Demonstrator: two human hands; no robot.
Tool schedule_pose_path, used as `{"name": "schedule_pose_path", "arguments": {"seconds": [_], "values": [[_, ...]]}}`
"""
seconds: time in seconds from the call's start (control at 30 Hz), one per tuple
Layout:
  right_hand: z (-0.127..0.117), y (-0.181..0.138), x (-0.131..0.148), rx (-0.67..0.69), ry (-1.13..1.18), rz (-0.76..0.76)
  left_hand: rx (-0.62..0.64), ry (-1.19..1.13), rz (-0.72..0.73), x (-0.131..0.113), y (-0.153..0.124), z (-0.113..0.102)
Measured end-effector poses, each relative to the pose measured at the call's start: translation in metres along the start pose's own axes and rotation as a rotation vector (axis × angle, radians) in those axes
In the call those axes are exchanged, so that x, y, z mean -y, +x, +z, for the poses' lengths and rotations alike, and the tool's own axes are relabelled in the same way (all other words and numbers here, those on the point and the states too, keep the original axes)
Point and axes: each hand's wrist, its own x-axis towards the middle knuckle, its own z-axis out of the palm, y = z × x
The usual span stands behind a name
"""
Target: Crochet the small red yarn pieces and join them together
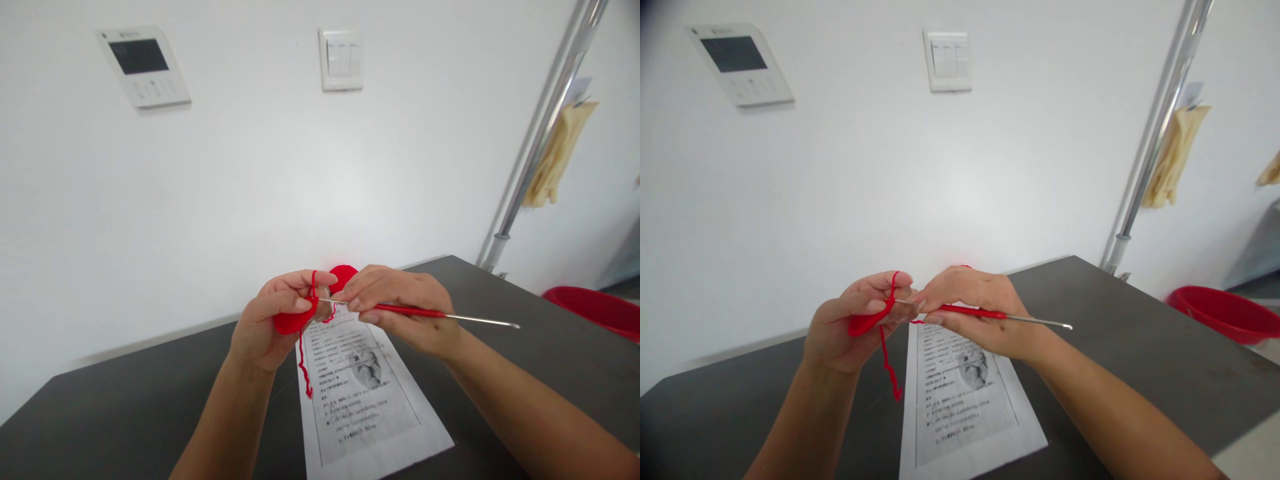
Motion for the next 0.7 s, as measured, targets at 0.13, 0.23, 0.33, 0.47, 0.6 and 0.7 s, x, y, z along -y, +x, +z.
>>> {"name": "schedule_pose_path", "arguments": {"seconds": [0.13, 0.23, 0.33, 0.47, 0.6, 0.7], "values": [[-0.003, 0.002, 0.002, 0.018, 0.056, 0.006, 0.037, 0.021, -0.036, -0.001, 0.000, 0.001], [-0.001, 0.001, 0.003, -0.031, 0.162, 0.094, 0.059, 0.048, -0.061, -0.003, -0.002, 0.001], [0.002, -0.001, 0.005, -0.075, 0.221, 0.175, 0.063, 0.057, -0.065, -0.005, -0.003, 0.002], [0.001, 0.000, 0.006, -0.022, 0.129, 0.040, 0.058, 0.058, -0.051, -0.008, -0.005, 0.004], [-0.006, 0.003, 0.007, 0.126, 0.013, -0.119, 0.035, 0.091, -0.082, -0.009, -0.006, 0.002], [-0.008, 0.003, 0.007, 0.106, 0.046, -0.060, -0.008, 0.151, -0.117, -0.009, -0.007, -0.001]]}}
